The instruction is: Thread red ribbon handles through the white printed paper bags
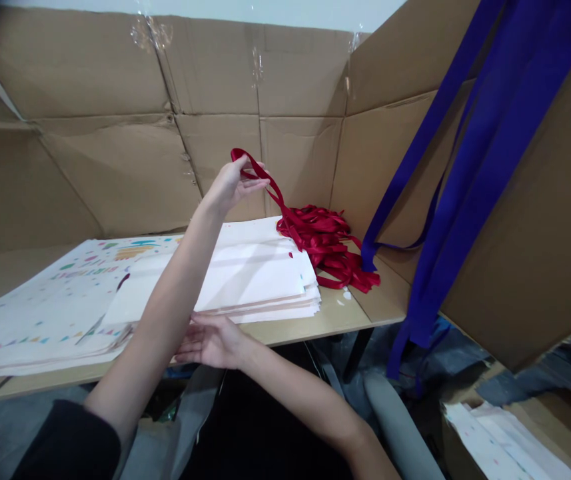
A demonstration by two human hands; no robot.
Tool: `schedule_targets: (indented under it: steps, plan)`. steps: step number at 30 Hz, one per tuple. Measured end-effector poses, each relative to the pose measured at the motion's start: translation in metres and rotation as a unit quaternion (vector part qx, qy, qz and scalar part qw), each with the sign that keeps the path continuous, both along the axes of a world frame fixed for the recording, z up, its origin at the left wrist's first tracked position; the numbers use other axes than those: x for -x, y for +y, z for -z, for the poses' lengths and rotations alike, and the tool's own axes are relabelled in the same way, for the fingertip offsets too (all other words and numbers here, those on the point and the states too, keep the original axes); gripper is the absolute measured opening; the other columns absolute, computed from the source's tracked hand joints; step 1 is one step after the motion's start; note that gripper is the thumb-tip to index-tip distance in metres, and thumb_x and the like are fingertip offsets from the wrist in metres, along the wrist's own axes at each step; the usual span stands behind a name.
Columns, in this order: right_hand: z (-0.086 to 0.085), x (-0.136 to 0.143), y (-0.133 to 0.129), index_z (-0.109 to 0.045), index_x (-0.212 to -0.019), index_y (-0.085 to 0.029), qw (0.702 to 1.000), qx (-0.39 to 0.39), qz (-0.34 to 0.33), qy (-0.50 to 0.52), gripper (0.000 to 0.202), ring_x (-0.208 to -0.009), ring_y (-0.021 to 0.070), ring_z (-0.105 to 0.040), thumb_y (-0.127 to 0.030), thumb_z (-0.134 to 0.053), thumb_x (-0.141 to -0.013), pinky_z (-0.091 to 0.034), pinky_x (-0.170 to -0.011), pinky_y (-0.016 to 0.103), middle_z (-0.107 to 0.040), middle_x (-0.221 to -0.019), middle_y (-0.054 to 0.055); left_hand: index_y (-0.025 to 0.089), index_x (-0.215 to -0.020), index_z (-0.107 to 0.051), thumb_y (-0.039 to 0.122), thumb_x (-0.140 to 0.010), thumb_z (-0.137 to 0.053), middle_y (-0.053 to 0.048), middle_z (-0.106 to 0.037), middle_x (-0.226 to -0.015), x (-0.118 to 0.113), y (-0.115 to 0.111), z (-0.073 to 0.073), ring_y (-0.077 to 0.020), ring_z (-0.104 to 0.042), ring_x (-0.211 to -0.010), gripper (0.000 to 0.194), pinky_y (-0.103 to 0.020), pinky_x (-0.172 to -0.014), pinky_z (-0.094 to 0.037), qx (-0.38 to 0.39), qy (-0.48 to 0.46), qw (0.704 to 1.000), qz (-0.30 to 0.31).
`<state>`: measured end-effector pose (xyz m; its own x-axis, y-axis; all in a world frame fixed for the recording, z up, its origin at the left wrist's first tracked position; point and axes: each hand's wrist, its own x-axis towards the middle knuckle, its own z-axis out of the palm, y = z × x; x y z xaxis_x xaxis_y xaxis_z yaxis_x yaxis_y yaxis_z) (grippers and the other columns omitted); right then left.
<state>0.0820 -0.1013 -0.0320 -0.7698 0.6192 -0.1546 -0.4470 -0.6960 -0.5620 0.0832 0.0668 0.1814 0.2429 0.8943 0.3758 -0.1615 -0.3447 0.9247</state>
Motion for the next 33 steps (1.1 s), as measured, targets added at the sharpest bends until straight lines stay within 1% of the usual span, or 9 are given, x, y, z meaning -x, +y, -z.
schedule_targets:
  steps: [3, 9, 14, 17, 20, 23, 26, 30, 33]
  plan:
    - [0.001, -0.001, 0.002, -0.064, -0.079, -0.009, 1.000, 0.007, 0.006, -0.012, 0.036, -0.074, 0.0174, -0.063, -0.037, -0.078, -0.060, -0.039, -0.088, 0.035, -0.067, -0.073, 0.006, 0.015, -0.108, -0.062, 0.048, -0.090, -0.047, -0.013, -0.069, -0.095, 0.000, 0.000, -0.001, -0.0277, -0.065, -0.102, 0.041, -0.038, -0.085, -0.053, -0.002, 0.003, 1.000, 0.002]
    - [-0.003, 0.002, -0.001, -0.063, -0.076, -0.008, 0.999, 0.034, 0.020, 0.001, 0.039, -0.073, 0.0173, -0.063, -0.035, -0.081, -0.056, -0.039, -0.088, 0.035, -0.066, -0.072, 0.006, 0.013, -0.107, -0.061, 0.043, -0.095, -0.037, -0.014, -0.068, -0.096, -0.001, -0.002, -0.004, -0.0257, -0.065, -0.102, 0.040, -0.039, -0.086, -0.052, 0.014, -0.002, 1.000, 0.016]
    - [-0.010, 0.005, -0.009, -0.065, -0.079, -0.008, 0.997, 0.041, 0.063, 0.008, 0.036, -0.075, 0.0176, -0.064, -0.029, -0.083, -0.055, -0.042, -0.088, 0.035, -0.066, -0.071, 0.006, 0.014, -0.107, -0.061, 0.047, -0.092, -0.043, -0.013, -0.069, -0.094, -0.002, -0.004, -0.004, -0.0265, -0.065, -0.100, 0.040, -0.039, -0.086, -0.052, 0.000, 0.005, 1.000, 0.008]
    - [-0.015, 0.006, -0.015, -0.065, -0.079, -0.010, 0.995, 0.021, 0.095, 0.021, 0.029, -0.074, 0.0147, -0.063, -0.026, -0.081, -0.061, -0.044, -0.089, 0.033, -0.066, -0.071, 0.004, 0.014, -0.107, -0.061, 0.048, -0.092, -0.044, -0.013, -0.070, -0.093, -0.001, -0.006, -0.003, -0.0263, -0.065, -0.100, 0.041, -0.038, -0.086, -0.052, -0.002, 0.010, 1.000, 0.007]
    - [-0.022, 0.006, -0.020, -0.066, -0.079, -0.011, 0.994, 0.005, 0.113, 0.012, 0.022, -0.074, 0.0129, -0.062, -0.024, -0.078, -0.066, -0.045, -0.089, 0.033, -0.067, -0.074, 0.004, 0.015, -0.108, -0.062, 0.048, -0.091, -0.046, -0.013, -0.070, -0.092, 0.002, -0.011, -0.002, -0.0264, -0.066, -0.100, 0.041, -0.037, -0.085, -0.052, -0.009, 0.013, 1.000, 0.003]
    - [-0.028, 0.007, -0.022, -0.066, -0.076, -0.011, 0.992, 0.009, 0.127, -0.002, 0.021, -0.072, 0.0127, -0.061, -0.021, -0.079, -0.063, -0.045, -0.088, 0.033, -0.066, -0.074, 0.003, 0.014, -0.107, -0.063, 0.048, -0.092, -0.045, -0.013, -0.070, -0.091, 0.006, -0.017, -0.002, -0.0258, -0.066, -0.099, 0.041, -0.035, -0.085, -0.053, -0.013, 0.018, 1.000, 0.001]
    - [-0.031, 0.008, -0.020, -0.066, -0.075, -0.011, 0.992, -0.003, 0.128, -0.021, 0.023, -0.071, 0.0132, -0.061, -0.019, -0.079, -0.057, -0.046, -0.086, 0.033, -0.065, -0.071, 0.003, 0.013, -0.106, -0.063, 0.047, -0.094, -0.040, -0.013, -0.070, -0.094, 0.007, -0.024, -0.002, -0.0235, -0.066, -0.100, 0.043, -0.032, -0.086, -0.052, -0.018, 0.036, 0.999, -0.002]
    - [-0.028, 0.008, -0.018, -0.066, -0.075, -0.012, 0.992, -0.039, 0.110, -0.038, 0.026, -0.070, 0.0140, -0.060, -0.020, -0.078, -0.053, -0.044, -0.085, 0.036, -0.065, -0.070, 0.002, 0.013, -0.107, -0.062, 0.049, -0.095, -0.037, -0.012, -0.070, -0.097, 0.006, -0.032, 0.002, -0.0209, -0.066, -0.099, 0.046, -0.030, -0.087, -0.051, -0.022, 0.060, 0.998, -0.001]
    - [-0.026, 0.010, -0.018, -0.067, -0.071, -0.012, 0.992, -0.056, 0.106, -0.036, 0.021, -0.072, 0.0127, -0.059, -0.018, -0.077, -0.053, -0.042, -0.087, 0.033, -0.065, -0.070, 0.001, 0.012, -0.107, -0.062, 0.052, -0.095, -0.037, -0.012, -0.070, -0.098, 0.005, -0.035, 0.009, -0.0203, -0.066, -0.098, 0.049, -0.029, -0.087, -0.051, -0.024, 0.070, 0.997, 0.000]
